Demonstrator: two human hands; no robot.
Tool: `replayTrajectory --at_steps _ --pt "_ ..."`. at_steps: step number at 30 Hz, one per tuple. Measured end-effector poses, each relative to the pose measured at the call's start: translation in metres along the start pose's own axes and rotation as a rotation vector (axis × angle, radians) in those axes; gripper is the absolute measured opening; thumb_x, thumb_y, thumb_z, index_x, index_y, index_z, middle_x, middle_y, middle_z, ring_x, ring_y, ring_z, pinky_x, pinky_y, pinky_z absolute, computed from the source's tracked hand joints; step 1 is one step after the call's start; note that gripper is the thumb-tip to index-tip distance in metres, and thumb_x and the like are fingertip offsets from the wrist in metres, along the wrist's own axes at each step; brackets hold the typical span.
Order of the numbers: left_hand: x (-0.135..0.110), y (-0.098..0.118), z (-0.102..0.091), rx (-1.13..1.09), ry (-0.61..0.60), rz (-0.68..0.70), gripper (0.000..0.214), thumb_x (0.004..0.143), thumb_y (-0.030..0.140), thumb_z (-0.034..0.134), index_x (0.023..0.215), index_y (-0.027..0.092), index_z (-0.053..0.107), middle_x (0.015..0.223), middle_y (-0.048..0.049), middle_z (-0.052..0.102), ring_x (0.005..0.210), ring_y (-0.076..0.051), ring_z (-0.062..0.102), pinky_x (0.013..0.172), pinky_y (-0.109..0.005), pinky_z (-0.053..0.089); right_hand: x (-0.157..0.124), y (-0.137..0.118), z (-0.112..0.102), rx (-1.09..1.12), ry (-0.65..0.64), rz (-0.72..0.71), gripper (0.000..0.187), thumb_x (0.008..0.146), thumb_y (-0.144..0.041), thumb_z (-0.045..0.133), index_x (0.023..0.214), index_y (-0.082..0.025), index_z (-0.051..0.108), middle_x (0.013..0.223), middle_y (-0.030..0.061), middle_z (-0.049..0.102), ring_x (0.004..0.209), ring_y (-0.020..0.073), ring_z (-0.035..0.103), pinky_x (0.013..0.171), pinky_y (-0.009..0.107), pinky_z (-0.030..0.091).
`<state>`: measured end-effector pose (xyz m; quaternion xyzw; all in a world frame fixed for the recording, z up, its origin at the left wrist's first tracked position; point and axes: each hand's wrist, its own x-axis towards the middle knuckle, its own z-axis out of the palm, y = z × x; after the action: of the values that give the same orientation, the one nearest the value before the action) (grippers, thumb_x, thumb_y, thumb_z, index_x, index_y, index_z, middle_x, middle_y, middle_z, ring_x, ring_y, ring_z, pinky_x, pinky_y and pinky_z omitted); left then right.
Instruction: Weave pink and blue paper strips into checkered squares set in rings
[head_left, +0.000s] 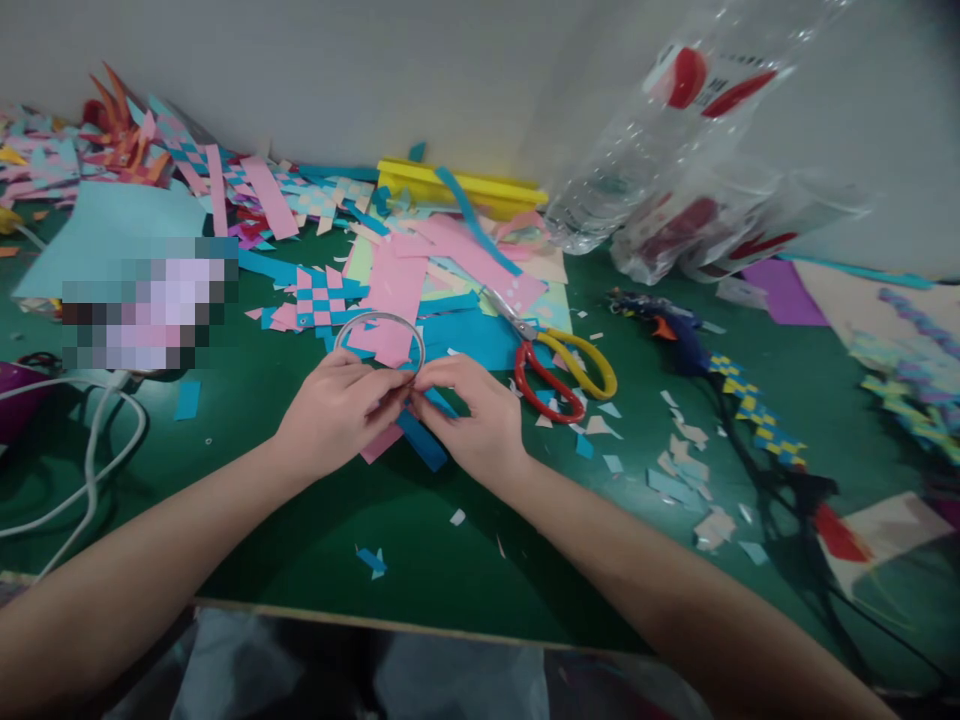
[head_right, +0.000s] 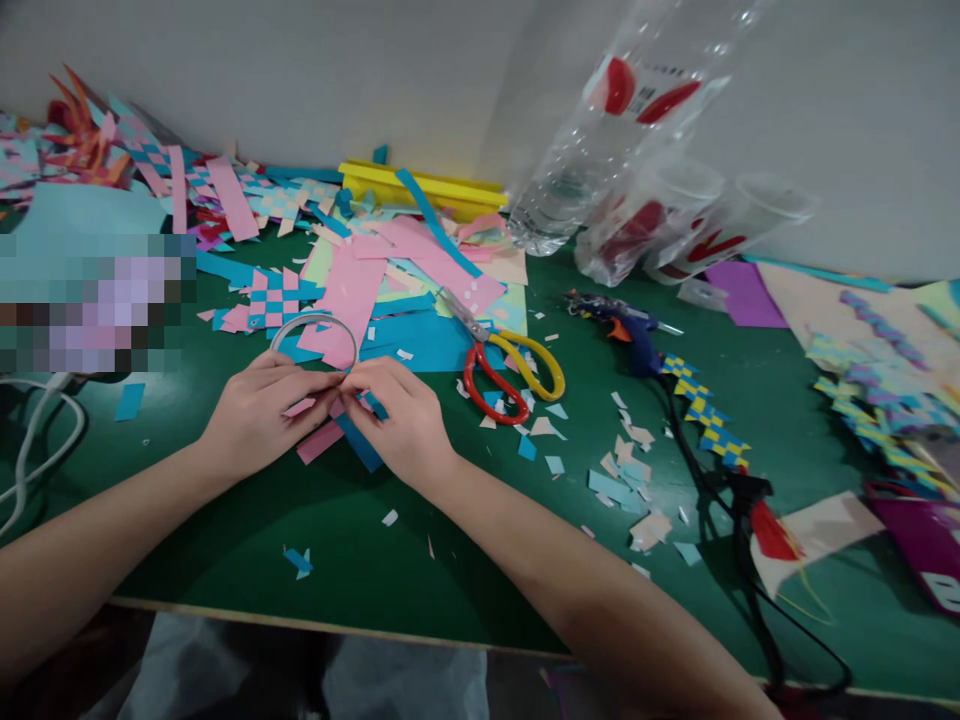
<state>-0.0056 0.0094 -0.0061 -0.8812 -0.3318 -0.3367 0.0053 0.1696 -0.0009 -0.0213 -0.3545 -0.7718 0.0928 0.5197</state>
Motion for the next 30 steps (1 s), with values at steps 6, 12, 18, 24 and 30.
replayTrajectory --at_steps 6,12,18,24,30 --pt "0.0 0.0 0.001 0.036 -0.005 -0.004 0.016 0.09 0.021 0.052 0.097 0.016 0.066 0.083 -0.0052 0.074 0.07 -0.017 0.069 0.07 -0.032 0.05 0.0 -0.002 -0.001 -0.068 -0.043 0.03 0.013 0.083 -0.01 0.052 0.08 -0.022 0.058 0.077 0.0014 0.066 0.078 0.0157 0.063 0.072 0.033 0.051" --pt "0.0 0.001 0.0 0.024 0.005 0.013 0.015 0.09 0.018 0.053 0.098 0.014 0.064 0.078 -0.0035 0.073 0.065 -0.015 0.067 0.068 -0.03 0.048 -0.001 0.0 -0.001 -0.154 -0.041 0.004 0.011 0.081 -0.011 0.057 0.079 -0.022 0.057 0.07 -0.0006 0.063 0.072 0.0154 0.06 0.074 0.034 0.046" --pt "0.0 0.001 -0.001 0.036 -0.003 0.018 0.015 0.09 0.018 0.052 0.096 0.015 0.065 0.074 -0.0018 0.072 0.065 -0.014 0.066 0.07 -0.03 0.047 0.001 0.002 -0.003 -0.246 -0.041 -0.029 0.012 0.084 -0.02 0.059 0.073 -0.022 0.059 0.058 -0.0042 0.05 0.062 0.0126 0.051 0.071 0.033 0.04" --pt "0.003 0.005 -0.005 -0.033 0.011 -0.037 0.013 0.087 0.017 0.053 0.087 0.017 0.066 0.067 0.0005 0.07 0.06 -0.012 0.064 0.072 -0.03 0.048 0.001 0.003 -0.005 -0.3 -0.049 -0.123 0.012 0.087 -0.021 0.058 0.076 -0.024 0.061 0.063 -0.0022 0.053 0.068 0.014 0.051 0.071 0.033 0.038" --pt "0.005 -0.001 -0.011 -0.105 0.057 -0.172 0.014 0.087 0.024 0.055 0.087 0.023 0.069 0.073 0.0023 0.073 0.063 -0.012 0.064 0.072 -0.03 0.05 -0.001 0.0 -0.007 -0.297 -0.017 -0.228 0.014 0.085 -0.016 0.06 0.082 -0.03 0.063 0.063 -0.0035 0.054 0.071 0.014 0.054 0.076 0.035 0.039"
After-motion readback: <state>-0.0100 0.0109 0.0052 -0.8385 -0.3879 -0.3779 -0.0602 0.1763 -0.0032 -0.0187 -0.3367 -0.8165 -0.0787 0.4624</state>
